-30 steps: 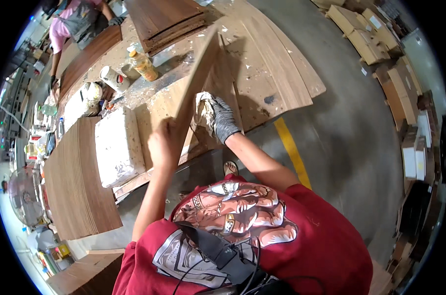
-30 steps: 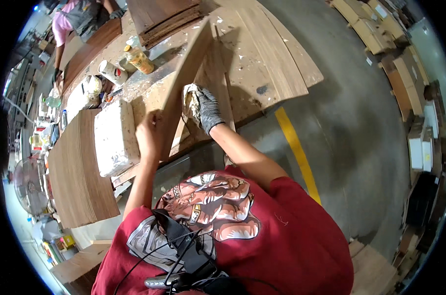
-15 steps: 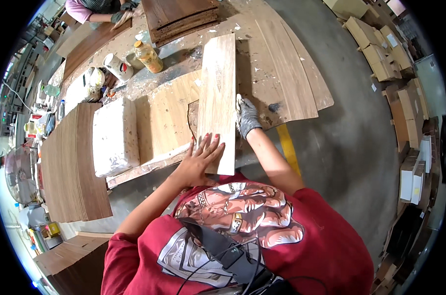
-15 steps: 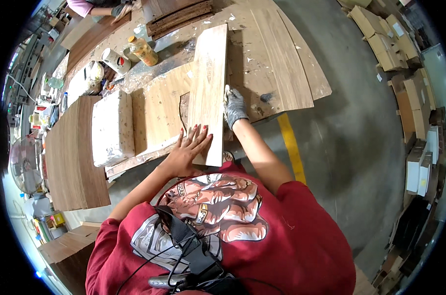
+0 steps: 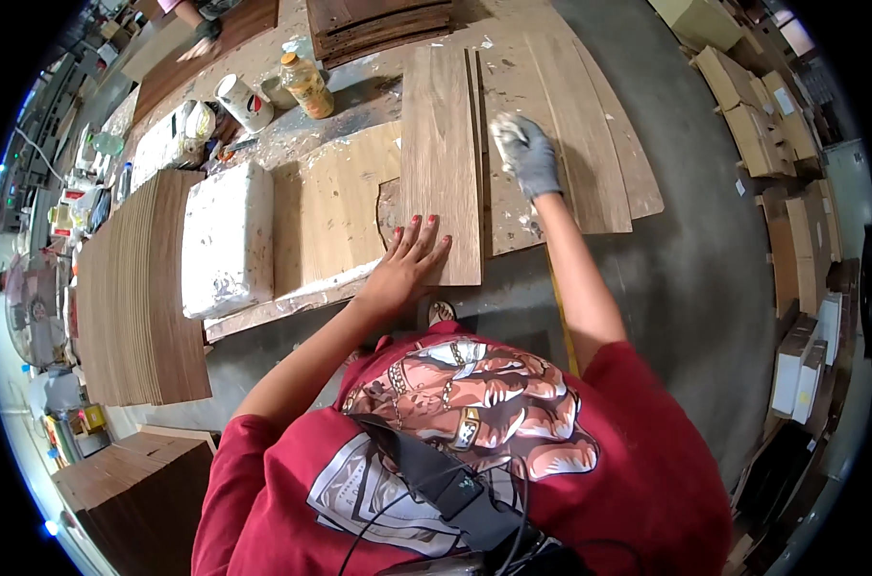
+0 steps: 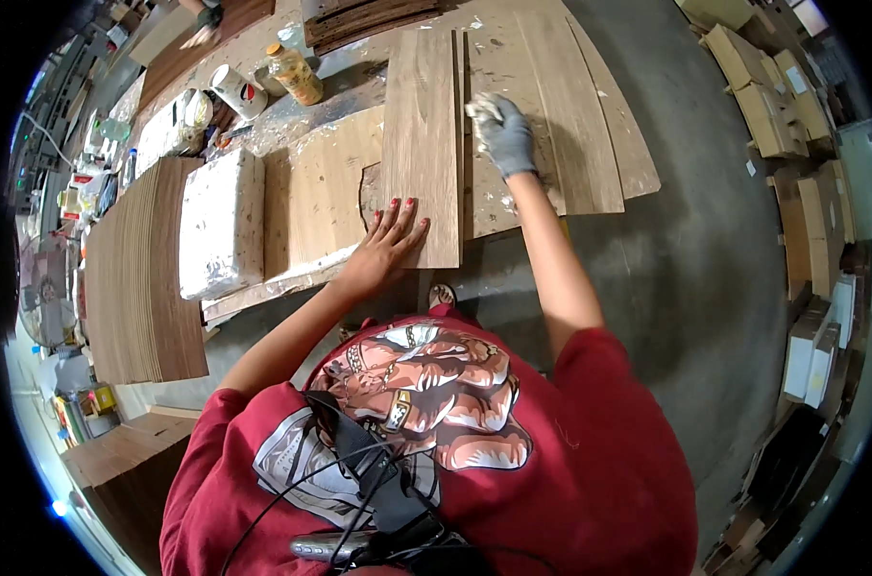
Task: The person wipes several wooden planks with a cloth, turning them over and placing them onto a stack of corrugated cardboard.
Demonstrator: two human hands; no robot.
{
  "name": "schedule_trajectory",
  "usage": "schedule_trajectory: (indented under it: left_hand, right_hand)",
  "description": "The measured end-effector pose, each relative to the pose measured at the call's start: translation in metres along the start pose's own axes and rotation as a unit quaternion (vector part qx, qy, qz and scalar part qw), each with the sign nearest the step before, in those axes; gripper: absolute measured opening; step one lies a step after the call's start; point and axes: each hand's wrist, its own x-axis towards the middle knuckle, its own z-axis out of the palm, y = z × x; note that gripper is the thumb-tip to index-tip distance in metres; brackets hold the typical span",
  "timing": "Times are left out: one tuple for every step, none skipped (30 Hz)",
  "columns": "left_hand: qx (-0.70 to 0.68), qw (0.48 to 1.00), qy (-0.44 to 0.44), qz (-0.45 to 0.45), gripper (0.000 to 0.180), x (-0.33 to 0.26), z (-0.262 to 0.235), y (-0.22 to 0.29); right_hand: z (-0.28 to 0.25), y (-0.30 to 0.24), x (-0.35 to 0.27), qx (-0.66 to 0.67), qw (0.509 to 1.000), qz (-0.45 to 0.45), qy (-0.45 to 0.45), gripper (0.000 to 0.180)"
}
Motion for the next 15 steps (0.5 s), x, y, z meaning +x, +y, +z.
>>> schedule_trajectory:
  left_hand:
    - [-0.001, 1.0, 0.003, -0.005, 0.082, 0.0, 0.002, -0.006]
    - [-0.003, 1.0, 0.007, 0.009, 0.083, 0.009, 0.003, -0.006]
    - [-0.006, 1.0, 0.01, 0.018, 0.084, 0.015, 0.004, -0.005]
    - [0.02, 1.0, -0.01, 0.019, 0.086, 0.015, 0.003, -0.008]
    - [0.013, 1.0, -0.009, 0.019, 0.085, 0.015, 0.005, -0.008]
    - [0.007, 1.0, -0.009, 0.021, 0.085, 0.017, 0.006, -0.006]
    - [0.002, 1.0, -0.008, 0.019, 0.085, 0.017, 0.007, -0.007]
    - [0.001, 1.0, -0.001, 0.025, 0.085, 0.019, 0.007, -0.007]
    - [0.001, 0.999, 0.006, 0.034, 0.085, 0.022, 0.007, -0.006]
    - [-0.002, 0.999, 0.013, 0.04, 0.085, 0.023, 0.01, -0.005]
    - [0.007, 1.0, 0.014, 0.01, 0.085, 0.008, 0.018, -0.014]
    - [0.02, 1.0, 0.019, 0.011, 0.084, 0.01, 0.021, -0.014]
    - [0.036, 0.999, 0.023, 0.015, 0.084, 0.013, 0.025, -0.015]
    - [0.09, 0.995, 0.04, 0.01, 0.085, 0.011, 0.036, -0.02]
    - [0.144, 0.988, 0.056, 0.008, 0.085, 0.011, 0.043, -0.022]
  right_hand:
    - [0.017, -0.006, 0.006, -0.004, 0.997, 0.045, -0.066, 0.025]
    - [0.019, 0.007, 0.016, -0.101, 0.993, -0.018, -0.06, 0.022]
    - [0.021, 0.023, 0.026, -0.197, 0.975, -0.078, -0.058, 0.019]
    - [0.033, 0.024, 0.031, -0.109, 0.98, 0.091, -0.138, 0.008]
    - [0.037, 0.024, 0.028, -0.068, 0.978, 0.151, -0.127, 0.004]
    - [0.037, 0.023, 0.023, -0.029, 0.971, 0.21, -0.108, 0.004]
    - [0.043, 0.017, 0.01, -0.13, 0.976, 0.147, -0.091, 0.007]
    - [0.037, 0.022, -0.003, -0.158, 0.977, 0.122, -0.077, 0.007]
    - [0.028, 0.026, -0.017, -0.187, 0.976, 0.097, -0.061, 0.008]
    - [0.021, 0.03, -0.037, -0.216, 0.972, 0.074, -0.048, 0.009]
    - [0.044, -0.009, -0.07, -0.354, 0.933, 0.013, -0.071, 0.01]
    - [0.037, -0.019, -0.097, -0.276, 0.955, -0.021, -0.105, 0.01]
    - [0.026, -0.022, -0.125, -0.328, 0.937, -0.068, -0.097, 0.008]
    - [0.022, -0.033, -0.152, -0.376, 0.915, -0.065, -0.129, 0.009]
    - [0.017, -0.041, -0.179, -0.351, 0.924, -0.047, -0.142, 0.015]
